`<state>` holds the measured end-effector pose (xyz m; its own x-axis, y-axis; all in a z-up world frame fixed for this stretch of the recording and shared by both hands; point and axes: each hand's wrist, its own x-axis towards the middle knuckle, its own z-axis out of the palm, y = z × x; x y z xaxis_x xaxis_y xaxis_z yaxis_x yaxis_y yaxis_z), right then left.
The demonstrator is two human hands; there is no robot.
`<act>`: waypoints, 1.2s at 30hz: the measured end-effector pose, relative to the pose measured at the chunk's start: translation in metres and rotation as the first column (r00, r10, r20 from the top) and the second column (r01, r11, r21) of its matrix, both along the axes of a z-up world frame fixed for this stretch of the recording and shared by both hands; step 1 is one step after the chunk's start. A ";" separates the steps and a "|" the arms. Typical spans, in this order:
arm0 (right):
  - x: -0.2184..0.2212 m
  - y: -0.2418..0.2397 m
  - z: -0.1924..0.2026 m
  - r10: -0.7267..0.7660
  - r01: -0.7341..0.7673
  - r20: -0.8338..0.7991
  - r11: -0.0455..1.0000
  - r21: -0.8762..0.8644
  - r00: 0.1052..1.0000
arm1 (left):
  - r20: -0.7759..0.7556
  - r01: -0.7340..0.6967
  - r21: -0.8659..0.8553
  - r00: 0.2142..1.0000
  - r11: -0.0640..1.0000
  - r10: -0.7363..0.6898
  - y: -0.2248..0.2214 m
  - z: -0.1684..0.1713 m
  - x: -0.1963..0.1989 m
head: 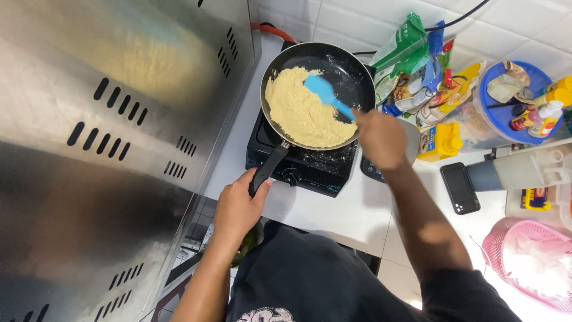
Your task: Toasting milk powder in a frying pan on a portable stove while stirring continuously with a spatula to prevent burning.
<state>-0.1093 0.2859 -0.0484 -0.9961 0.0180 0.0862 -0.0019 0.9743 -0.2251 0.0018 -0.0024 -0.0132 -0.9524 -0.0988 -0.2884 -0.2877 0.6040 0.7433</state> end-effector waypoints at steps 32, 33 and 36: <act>-0.107 0.082 -0.018 0.175 -0.147 -0.051 0.924 0.352 0.983 | 0.008 0.012 0.099 1.000 0.995 -0.013 -0.016 -0.005 -0.005; -0.116 0.072 -0.015 0.185 -0.155 -0.055 0.923 0.353 0.981 | 0.004 0.002 0.099 1.000 0.995 -0.003 -0.017 -0.004 -0.007; -0.130 0.042 -0.006 0.340 -0.337 -0.008 0.934 0.123 0.940 | 0.044 0.002 0.123 0.999 0.992 -0.008 -0.018 0.000 -0.007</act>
